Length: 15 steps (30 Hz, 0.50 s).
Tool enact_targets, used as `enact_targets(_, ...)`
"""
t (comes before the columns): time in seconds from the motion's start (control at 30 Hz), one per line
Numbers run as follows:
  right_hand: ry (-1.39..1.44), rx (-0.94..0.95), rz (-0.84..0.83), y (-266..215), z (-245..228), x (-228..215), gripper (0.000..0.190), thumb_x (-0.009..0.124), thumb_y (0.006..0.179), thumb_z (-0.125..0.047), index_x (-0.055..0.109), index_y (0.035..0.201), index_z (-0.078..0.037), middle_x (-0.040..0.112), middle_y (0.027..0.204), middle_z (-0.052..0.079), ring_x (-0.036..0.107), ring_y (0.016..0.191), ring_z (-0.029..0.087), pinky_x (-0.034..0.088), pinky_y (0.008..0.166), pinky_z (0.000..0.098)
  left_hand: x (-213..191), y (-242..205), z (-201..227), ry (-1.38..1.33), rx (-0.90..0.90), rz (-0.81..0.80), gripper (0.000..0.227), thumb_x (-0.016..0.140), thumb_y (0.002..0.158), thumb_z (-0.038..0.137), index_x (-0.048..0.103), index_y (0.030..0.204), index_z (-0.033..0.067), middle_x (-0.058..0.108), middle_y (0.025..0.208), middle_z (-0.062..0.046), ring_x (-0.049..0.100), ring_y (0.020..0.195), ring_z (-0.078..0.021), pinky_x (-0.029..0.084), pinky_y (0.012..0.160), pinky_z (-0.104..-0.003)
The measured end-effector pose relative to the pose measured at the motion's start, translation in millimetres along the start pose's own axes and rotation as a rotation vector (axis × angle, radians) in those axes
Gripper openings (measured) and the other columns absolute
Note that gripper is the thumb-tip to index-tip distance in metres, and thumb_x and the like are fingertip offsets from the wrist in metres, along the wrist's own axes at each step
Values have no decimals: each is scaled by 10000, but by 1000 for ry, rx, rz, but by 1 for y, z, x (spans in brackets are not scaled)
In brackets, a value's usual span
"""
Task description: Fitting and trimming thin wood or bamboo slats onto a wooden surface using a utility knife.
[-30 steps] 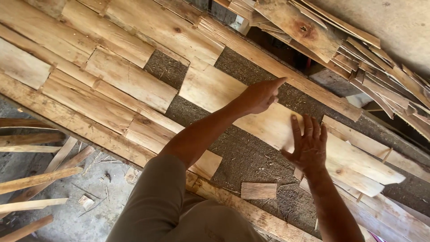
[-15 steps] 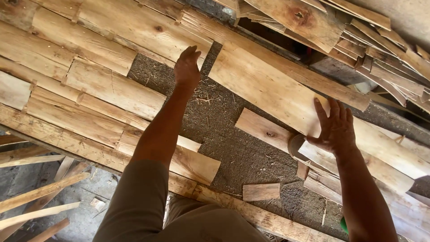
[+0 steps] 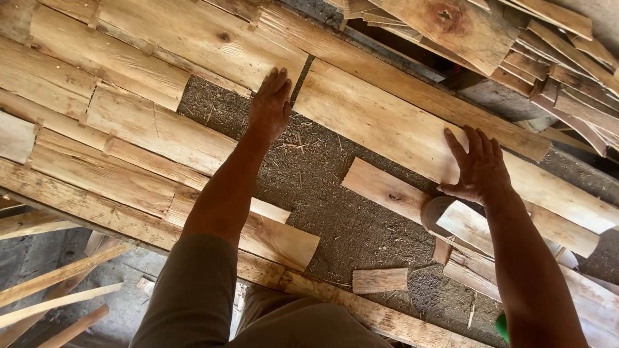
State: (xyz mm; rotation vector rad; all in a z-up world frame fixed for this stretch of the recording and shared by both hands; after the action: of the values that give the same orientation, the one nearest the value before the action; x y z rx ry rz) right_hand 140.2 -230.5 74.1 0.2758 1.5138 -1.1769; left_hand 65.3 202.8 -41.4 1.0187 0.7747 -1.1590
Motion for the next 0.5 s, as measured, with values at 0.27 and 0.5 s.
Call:
enact_targets(0.27,27,-30,-10,14,-7,4,1430,900,533,-614,61,1659,-343,161,1687,172,172,1569,361,151,1284,525,-7,3,4,-103,-59,-179,854,549,1011,627,482,1497,-72,262,1688,-173,184,1569,-316,174,1276,-392)
enact_targets(0.5,22,-27,-22,20,-8,10,1416,908,534,-604,89,1658,-338,157,1700,158,188,1564,345,163,1282,519,-1,1,3,-95,-41,-145,865,545,1033,633,457,1526,-73,232,1706,-166,171,1588,-304,150,1295,-400)
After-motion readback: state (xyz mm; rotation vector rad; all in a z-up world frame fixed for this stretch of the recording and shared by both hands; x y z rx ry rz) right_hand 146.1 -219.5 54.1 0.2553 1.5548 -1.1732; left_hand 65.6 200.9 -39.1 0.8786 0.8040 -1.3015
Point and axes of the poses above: each hand's wrist, its own y-axis towards the middle knuckle, its own x-axis out of the palm, z = x × y, the point moved 10 cm from there along y, towards the middle knuckle
